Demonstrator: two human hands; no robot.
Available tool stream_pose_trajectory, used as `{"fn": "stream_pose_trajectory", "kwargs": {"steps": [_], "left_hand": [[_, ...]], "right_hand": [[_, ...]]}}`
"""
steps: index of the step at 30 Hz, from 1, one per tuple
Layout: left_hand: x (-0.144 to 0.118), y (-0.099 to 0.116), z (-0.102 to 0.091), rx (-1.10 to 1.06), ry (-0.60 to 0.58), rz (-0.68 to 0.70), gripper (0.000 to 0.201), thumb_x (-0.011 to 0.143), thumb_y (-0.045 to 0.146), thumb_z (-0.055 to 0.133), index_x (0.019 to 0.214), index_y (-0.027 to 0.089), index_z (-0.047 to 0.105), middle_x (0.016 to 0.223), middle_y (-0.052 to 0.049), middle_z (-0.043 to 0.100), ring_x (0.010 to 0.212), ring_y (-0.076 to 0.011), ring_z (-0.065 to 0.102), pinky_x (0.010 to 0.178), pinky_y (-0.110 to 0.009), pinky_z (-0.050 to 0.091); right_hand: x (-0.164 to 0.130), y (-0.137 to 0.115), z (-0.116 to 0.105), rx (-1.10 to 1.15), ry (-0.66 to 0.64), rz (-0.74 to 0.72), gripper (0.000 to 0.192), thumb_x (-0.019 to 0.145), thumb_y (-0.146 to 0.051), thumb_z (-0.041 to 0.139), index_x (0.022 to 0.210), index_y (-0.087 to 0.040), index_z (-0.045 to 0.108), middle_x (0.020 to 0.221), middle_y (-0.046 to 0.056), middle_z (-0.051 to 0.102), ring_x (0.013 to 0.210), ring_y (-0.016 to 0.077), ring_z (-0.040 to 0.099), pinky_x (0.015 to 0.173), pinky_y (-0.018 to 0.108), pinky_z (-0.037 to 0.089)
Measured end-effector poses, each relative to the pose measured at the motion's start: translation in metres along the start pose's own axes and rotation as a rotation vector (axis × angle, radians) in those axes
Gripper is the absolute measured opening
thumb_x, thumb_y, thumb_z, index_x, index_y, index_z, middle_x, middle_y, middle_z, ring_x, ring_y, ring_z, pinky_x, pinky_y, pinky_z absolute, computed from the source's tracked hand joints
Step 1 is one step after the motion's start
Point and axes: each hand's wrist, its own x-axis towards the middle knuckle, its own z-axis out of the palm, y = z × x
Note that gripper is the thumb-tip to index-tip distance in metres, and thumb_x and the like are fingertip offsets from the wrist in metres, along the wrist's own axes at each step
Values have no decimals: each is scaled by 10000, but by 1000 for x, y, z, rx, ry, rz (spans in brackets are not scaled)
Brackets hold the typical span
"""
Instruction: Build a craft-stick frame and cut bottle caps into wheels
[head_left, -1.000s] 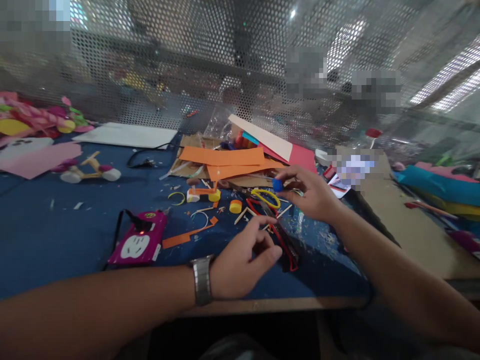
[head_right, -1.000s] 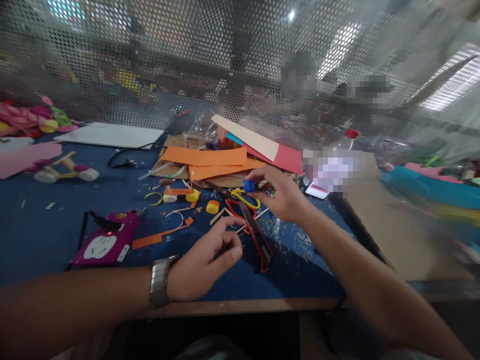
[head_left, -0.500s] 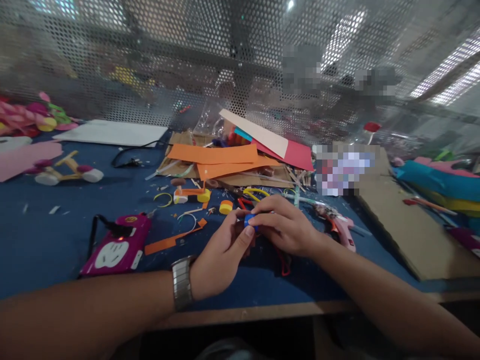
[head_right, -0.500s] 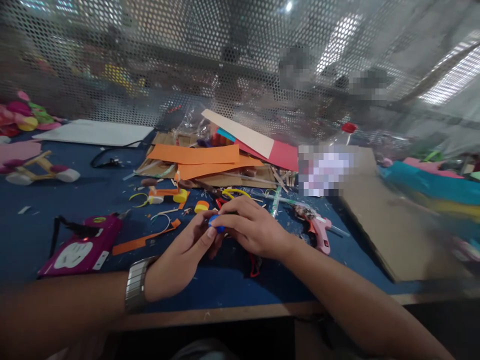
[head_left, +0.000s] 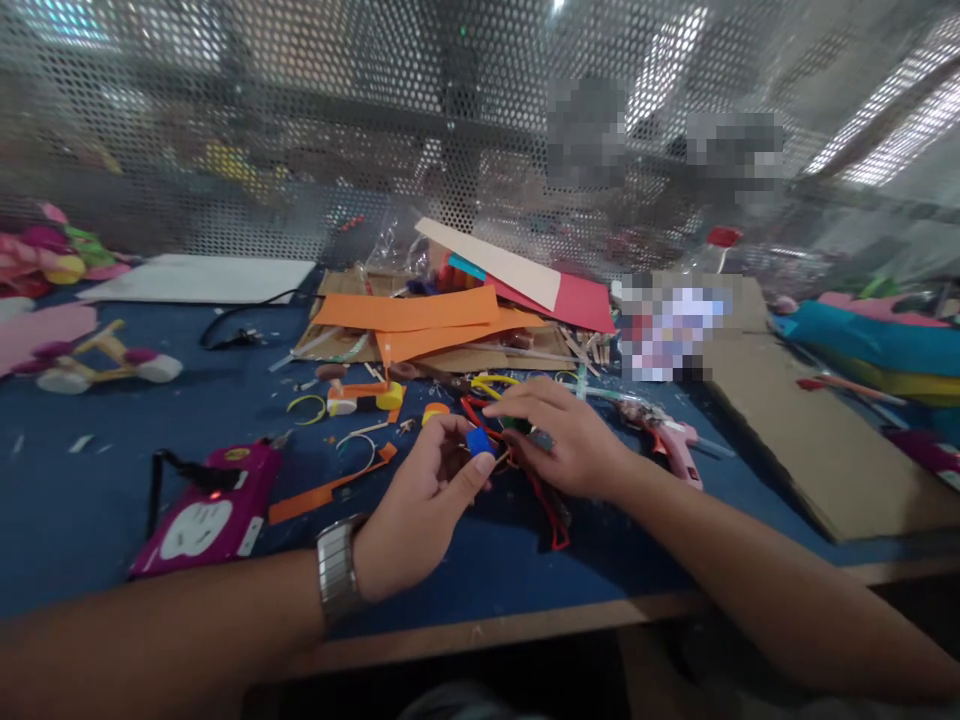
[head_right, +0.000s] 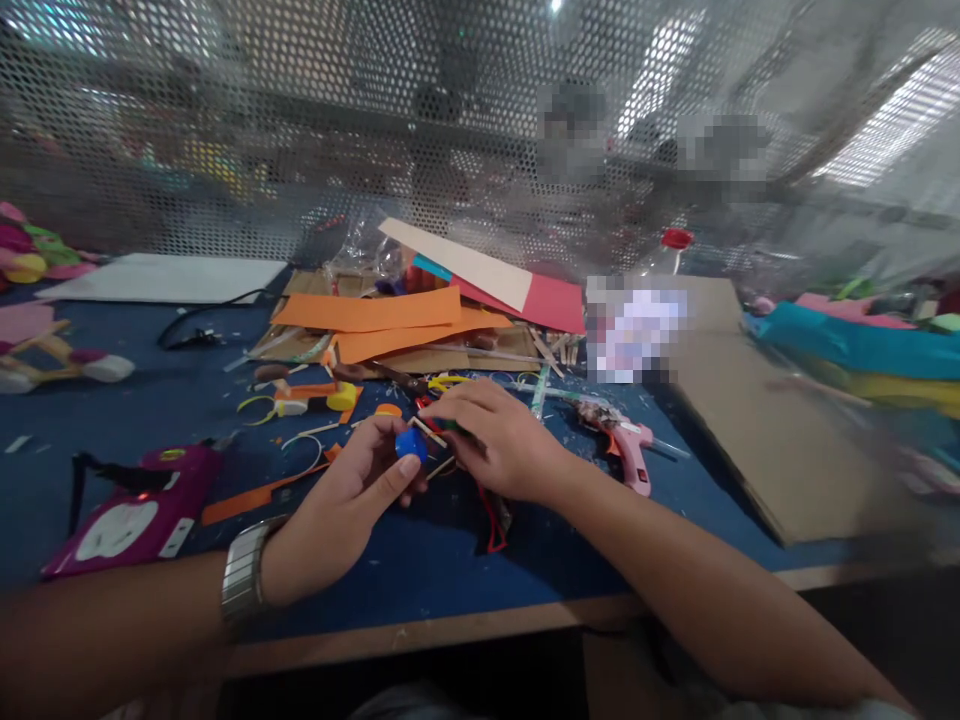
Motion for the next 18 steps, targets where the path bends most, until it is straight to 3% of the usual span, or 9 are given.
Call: {"fn": "stream_pose_trajectory", "kwargs": {"steps": [3,9,15,18], "left_hand": [[-1,1,0,-16,-9,14,404,1007,480,781,1159,228,503,1031,-21,663,864,-165,674,707,-296,506],[-5,-1,3,12,-2,36,352,1014,426,756,1203,224,537,1124,-44,641,971,-173,633,823,-321,533],[-8,1,2,31,-22,47,354,979,362,787,1234,219,588,1125,-55,657,1029,-194,651,918,-346,565],[-8,2,1,22,-4,45,345,996,365,769,1258,217,601,1139,-67,669,1000,-190,656,875,-333,570]], "right_hand": [[-1,15,-3,-211,-73,186,331,1044,-118,545,1280,-231,749,1266,130,817,1205,326,727,1097,551,568],[-6,39,-7,-323,-109,317,351,1019,-73,502,1172,-167,803,1193,172,824,1143,366,691,1090,589,514],[-2,28,-5,-348,-175,407,225,1061,-199,568,1103,-220,789,1173,128,823,1202,369,669,1077,561,489],[1,14,-6,-330,-257,456,201,1057,-393,662,1081,-217,758,1013,112,827,975,331,733,861,448,534]]}}
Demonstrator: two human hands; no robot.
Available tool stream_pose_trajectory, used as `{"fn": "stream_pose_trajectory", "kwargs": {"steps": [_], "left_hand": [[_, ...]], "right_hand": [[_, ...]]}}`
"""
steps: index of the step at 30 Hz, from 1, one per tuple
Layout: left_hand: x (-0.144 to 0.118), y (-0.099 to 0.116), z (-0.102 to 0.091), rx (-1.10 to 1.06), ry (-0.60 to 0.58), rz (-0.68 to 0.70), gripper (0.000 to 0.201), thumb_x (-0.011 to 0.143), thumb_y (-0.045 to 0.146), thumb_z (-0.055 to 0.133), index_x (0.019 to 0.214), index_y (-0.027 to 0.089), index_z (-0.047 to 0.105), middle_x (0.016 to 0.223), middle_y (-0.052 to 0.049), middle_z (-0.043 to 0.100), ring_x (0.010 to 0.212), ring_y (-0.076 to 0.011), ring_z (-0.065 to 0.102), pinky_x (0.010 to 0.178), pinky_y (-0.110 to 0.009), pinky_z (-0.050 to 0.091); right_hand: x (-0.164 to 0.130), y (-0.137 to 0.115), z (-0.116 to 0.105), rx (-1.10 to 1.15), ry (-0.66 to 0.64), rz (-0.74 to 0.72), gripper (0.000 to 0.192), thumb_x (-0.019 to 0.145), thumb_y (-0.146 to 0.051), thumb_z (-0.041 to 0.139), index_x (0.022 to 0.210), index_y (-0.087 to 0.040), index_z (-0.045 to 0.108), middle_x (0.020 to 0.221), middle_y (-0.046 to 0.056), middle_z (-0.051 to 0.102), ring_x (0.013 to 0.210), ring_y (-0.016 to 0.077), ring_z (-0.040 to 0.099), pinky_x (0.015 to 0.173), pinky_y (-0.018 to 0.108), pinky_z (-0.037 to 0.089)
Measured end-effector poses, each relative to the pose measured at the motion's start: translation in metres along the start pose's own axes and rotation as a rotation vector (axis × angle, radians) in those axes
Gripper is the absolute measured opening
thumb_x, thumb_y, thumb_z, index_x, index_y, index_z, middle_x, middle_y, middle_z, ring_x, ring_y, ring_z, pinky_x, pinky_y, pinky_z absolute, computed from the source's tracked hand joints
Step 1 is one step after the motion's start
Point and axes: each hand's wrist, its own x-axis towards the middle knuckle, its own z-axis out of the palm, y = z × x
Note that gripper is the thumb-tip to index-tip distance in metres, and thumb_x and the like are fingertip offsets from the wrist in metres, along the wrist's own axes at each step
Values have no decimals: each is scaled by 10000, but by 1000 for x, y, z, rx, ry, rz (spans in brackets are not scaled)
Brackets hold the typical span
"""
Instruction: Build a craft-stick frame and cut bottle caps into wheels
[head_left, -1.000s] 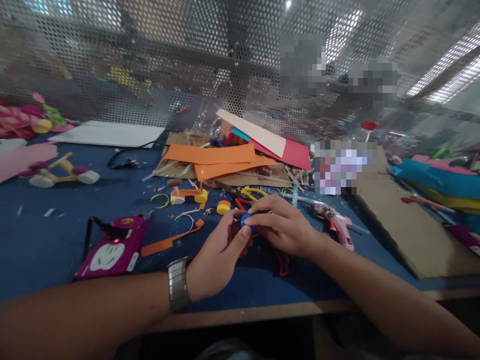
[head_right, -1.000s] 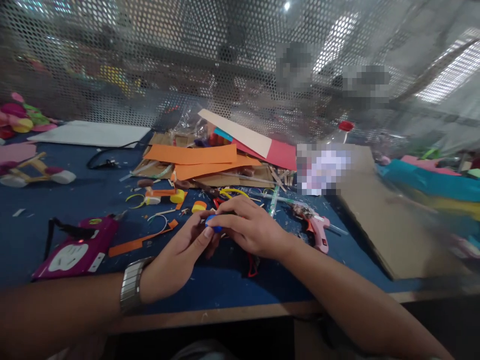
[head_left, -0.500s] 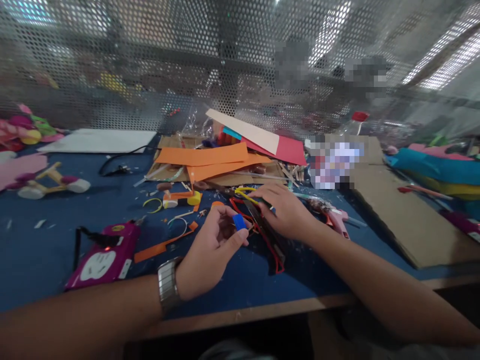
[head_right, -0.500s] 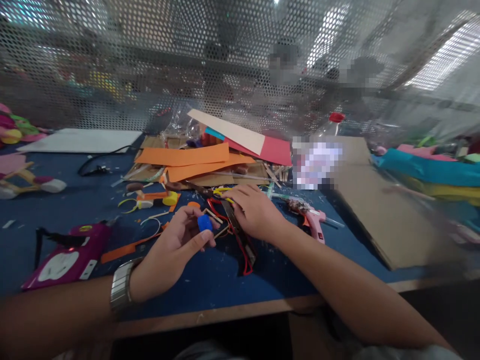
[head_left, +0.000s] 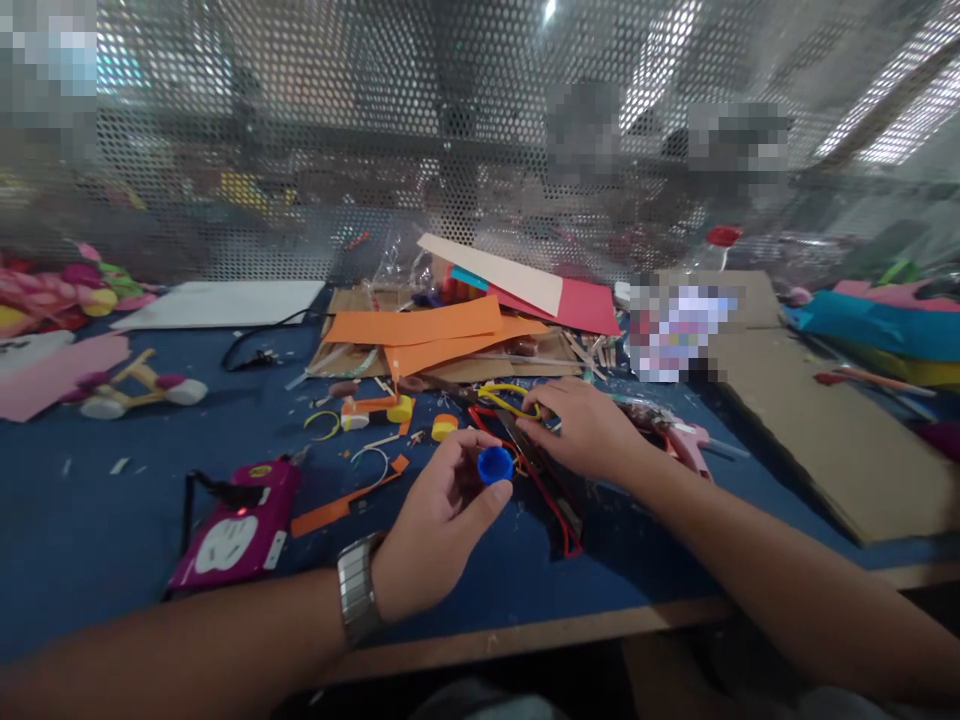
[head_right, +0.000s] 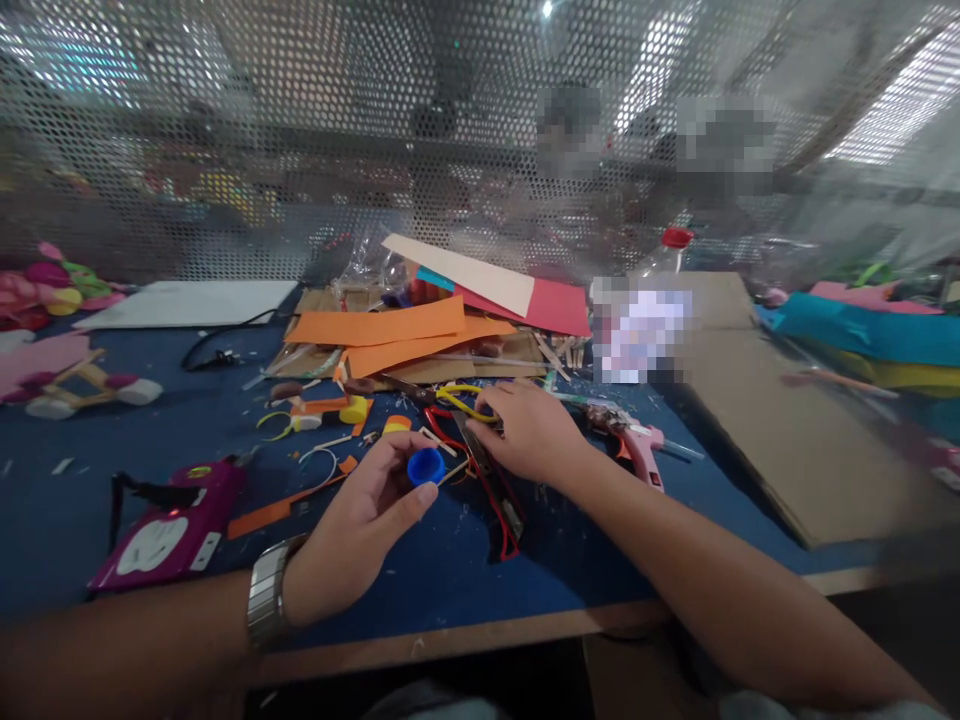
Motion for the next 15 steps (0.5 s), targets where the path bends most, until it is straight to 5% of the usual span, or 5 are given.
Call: {"fn": "stream_pose_trajectory", "kwargs": {"steps": [4,8,12,15], "left_hand": [[4,0,1,-24,34,-13,347,1077,392,668,1344,211,538,1062,-63,688,841,-158,665,765,-310,564],[12,-1,1,-136,87,41,350,1090,375,631,1368,236,470,1268,-102,672,809,-147,722,697,-304,561],[17,-3,0,-215,131,-16,390,1062,355,656,1381,253,456,1176,-59,674,772,-159,749,701,-322,561],[17,-4,-1,-238,157,-31,393,1041,347,673,1366,262,469,1067,-8,651,750,-158,741,716,-331,562]], "right_hand": [[-9,-14,-5,-7,-160,71,387,969,-501,782,1249,-244,711,828,65,812,667,268,702,577,348,356],[-13,-21,-5,7,-221,95,538,946,-359,779,1452,-249,635,853,52,811,690,255,714,570,326,312],[-11,-24,-2,203,-217,165,708,905,-248,747,1583,-204,546,836,17,772,708,230,681,613,306,347],[-8,-24,0,402,-92,165,589,889,-234,718,1471,-171,653,825,12,754,703,216,652,655,316,405]]}}
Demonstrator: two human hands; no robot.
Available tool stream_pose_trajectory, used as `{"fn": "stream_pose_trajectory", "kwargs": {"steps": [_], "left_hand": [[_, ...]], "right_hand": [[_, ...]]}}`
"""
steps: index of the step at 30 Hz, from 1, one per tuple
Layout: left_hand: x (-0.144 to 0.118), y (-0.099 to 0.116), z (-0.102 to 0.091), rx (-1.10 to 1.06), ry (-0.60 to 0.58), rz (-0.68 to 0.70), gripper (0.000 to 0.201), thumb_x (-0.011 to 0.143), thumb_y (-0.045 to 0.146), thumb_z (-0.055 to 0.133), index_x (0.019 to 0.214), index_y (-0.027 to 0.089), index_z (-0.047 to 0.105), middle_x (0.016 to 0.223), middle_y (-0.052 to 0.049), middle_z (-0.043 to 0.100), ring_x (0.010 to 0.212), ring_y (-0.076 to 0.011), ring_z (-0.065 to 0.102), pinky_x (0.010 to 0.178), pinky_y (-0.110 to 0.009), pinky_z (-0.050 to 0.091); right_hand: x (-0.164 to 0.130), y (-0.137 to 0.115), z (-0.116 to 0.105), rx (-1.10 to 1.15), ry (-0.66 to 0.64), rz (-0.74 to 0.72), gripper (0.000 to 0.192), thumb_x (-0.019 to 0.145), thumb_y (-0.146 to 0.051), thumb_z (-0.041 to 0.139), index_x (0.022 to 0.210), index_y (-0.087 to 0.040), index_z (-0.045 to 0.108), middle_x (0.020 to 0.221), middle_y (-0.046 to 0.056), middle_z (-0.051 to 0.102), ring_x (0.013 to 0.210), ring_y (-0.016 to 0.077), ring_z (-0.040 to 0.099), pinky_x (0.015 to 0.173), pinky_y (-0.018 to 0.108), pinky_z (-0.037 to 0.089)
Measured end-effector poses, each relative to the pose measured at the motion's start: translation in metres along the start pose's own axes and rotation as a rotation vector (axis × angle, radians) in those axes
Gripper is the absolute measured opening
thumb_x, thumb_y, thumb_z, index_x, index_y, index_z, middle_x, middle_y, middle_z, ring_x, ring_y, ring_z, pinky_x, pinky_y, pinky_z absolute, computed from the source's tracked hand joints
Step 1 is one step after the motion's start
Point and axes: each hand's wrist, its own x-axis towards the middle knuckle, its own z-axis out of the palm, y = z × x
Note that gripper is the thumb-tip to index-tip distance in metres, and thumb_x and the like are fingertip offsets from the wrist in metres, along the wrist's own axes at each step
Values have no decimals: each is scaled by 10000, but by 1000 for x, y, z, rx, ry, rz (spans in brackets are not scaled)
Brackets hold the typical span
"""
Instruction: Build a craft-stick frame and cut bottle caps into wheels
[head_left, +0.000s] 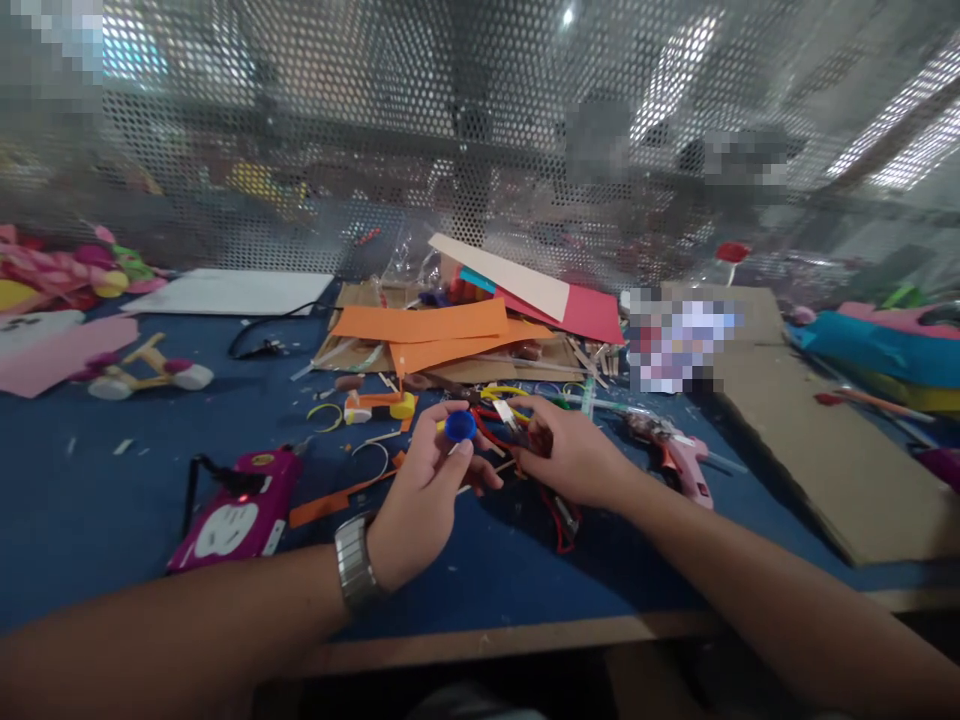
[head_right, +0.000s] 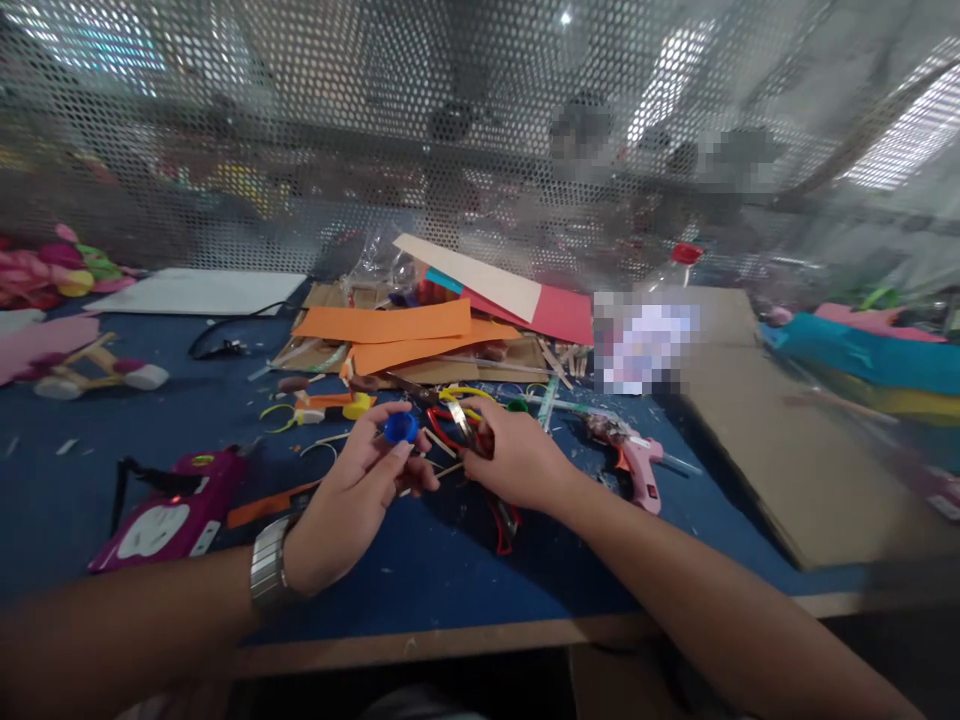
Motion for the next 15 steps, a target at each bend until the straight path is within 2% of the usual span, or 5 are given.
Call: {"fn": "stream_pose_trajectory", "kwargs": {"steps": [3,5,9,12,15], "left_hand": [[0,-1,-1,18,20,-22,371,1049,335,656,1363,257,475,914,36,622,678,-128,679,710,-311,533],[0,-1,-2,33,27,-35,343,1065,327,637,1363,246,488,845,45,617,635,-107,621,682,-280,490],[1,1,-2,59,16,-23,324,1082,298,596,1384,244,493,792,56,587,584,-86,549,604,-241,412],[0,2,0,58,-3,-22,320,1078,280,579,1382,252,484,829,58,570,539,-78,536,538,-234,401],[0,3,0,57,-20,-20,310,1084,272,554,1381,255,469,861,55,571,513,-71,532,511,-234,416]], "right_hand": [[0,1,0,175,131,-60,363,941,-269,659,1275,-177,765,862,42,779,763,225,690,732,348,494],[-3,2,1,370,129,-40,378,984,-282,614,1322,-176,747,768,22,760,706,217,708,707,345,532],[-10,-2,5,817,-35,32,471,1006,-362,650,1442,-185,676,737,-26,685,501,150,645,493,260,475],[-12,-5,10,1062,-180,44,467,1016,-506,674,1338,-176,748,897,17,704,498,104,631,463,229,440],[-13,-8,13,1197,-348,88,580,1064,-637,575,1198,-124,810,797,26,685,476,91,586,461,218,413]]}}
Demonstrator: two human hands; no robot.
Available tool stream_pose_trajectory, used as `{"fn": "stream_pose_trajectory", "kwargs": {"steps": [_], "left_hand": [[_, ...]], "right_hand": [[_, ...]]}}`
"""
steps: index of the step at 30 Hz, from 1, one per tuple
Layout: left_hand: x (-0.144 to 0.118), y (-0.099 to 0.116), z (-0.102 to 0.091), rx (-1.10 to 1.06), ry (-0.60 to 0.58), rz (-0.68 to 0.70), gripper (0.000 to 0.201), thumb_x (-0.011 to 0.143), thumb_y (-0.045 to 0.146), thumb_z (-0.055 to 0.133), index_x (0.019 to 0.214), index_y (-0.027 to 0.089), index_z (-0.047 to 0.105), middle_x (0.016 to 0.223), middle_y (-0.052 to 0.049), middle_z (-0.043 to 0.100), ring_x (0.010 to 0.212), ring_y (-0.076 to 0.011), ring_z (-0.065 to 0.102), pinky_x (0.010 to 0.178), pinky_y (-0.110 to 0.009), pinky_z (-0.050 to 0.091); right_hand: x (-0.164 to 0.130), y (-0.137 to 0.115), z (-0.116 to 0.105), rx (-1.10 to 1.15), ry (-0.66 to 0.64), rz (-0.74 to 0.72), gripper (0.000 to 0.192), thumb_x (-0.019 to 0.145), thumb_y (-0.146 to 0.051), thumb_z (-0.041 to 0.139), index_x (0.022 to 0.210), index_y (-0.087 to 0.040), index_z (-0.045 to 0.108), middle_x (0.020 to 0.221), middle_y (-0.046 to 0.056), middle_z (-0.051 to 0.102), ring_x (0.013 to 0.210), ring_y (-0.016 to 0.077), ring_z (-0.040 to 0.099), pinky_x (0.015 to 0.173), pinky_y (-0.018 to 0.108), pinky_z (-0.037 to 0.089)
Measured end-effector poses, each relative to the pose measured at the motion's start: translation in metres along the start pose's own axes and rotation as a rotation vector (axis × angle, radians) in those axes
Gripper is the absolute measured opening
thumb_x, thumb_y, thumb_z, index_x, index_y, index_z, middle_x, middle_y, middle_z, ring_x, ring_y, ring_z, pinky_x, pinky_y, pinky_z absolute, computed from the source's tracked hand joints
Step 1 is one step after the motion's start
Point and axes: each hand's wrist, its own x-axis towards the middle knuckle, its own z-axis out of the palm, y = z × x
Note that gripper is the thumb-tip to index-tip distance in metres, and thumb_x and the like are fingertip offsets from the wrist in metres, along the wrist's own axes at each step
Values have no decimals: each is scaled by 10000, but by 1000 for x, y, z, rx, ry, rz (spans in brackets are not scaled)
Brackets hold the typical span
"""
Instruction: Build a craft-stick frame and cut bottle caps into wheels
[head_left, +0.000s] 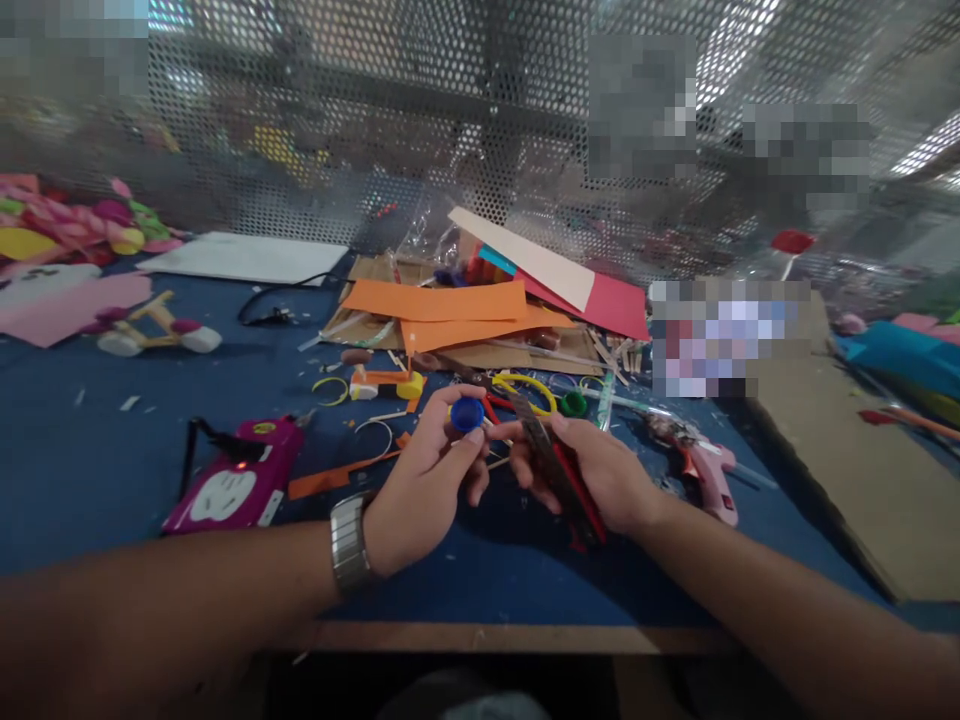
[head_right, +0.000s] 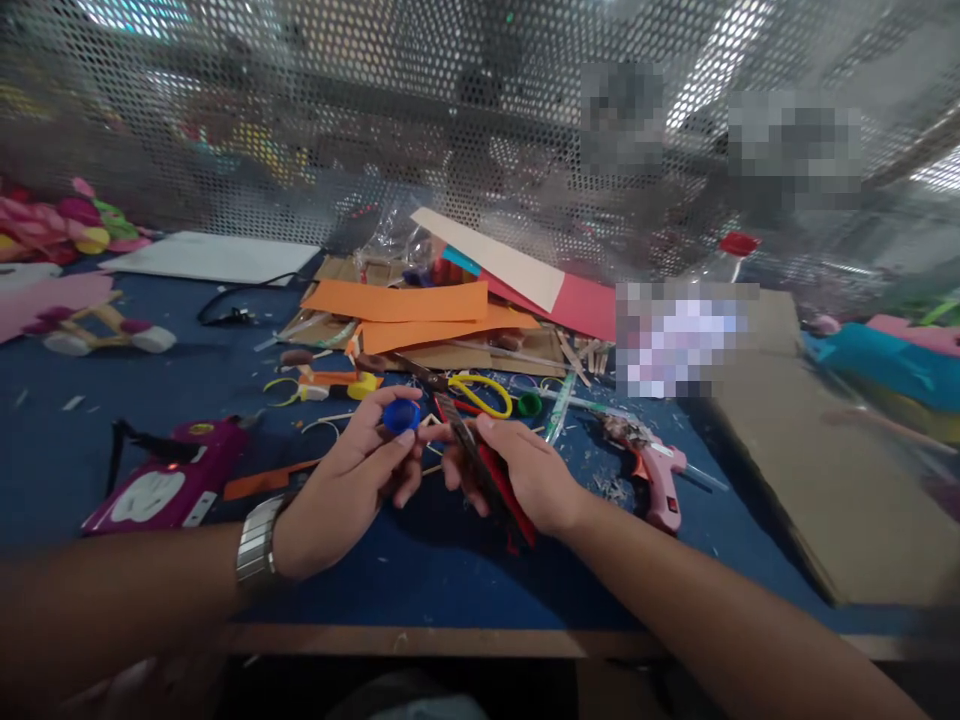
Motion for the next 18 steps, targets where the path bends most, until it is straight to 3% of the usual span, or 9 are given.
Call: {"fn": "stream_pose_trajectory", "kwargs": {"steps": [3,9,14,18], "left_hand": [[0,0,0,26,-18,5,310,1097,278,533,1397,254,455,828,62,563,517,-70,511,522,-231,421],[-4,1,1,45,-46,-11,426,999,219,595,1396,260,447,907,38,559,626,-94,512,569,-234,447],[-13,6,0,115,-115,42,427,947,193,626,1340,252,470,927,23,559,711,-126,506,619,-259,463],[-15,6,-2,166,-120,75,396,986,224,603,1361,251,479,934,16,562,718,-137,507,662,-292,461]], "right_hand": [[-1,0,2,29,-57,48,552,1034,-640,662,1079,-113,819,712,-9,626,470,88,571,461,207,415],[-1,2,5,17,-31,104,506,953,-659,801,937,-164,695,666,-54,587,491,86,550,476,190,444],[-1,5,5,28,-151,151,493,980,-650,782,905,-196,606,598,-54,604,468,90,499,463,185,398],[-3,4,4,86,-186,79,444,1022,-593,758,929,-178,631,577,-48,618,457,83,504,507,189,398]]}}
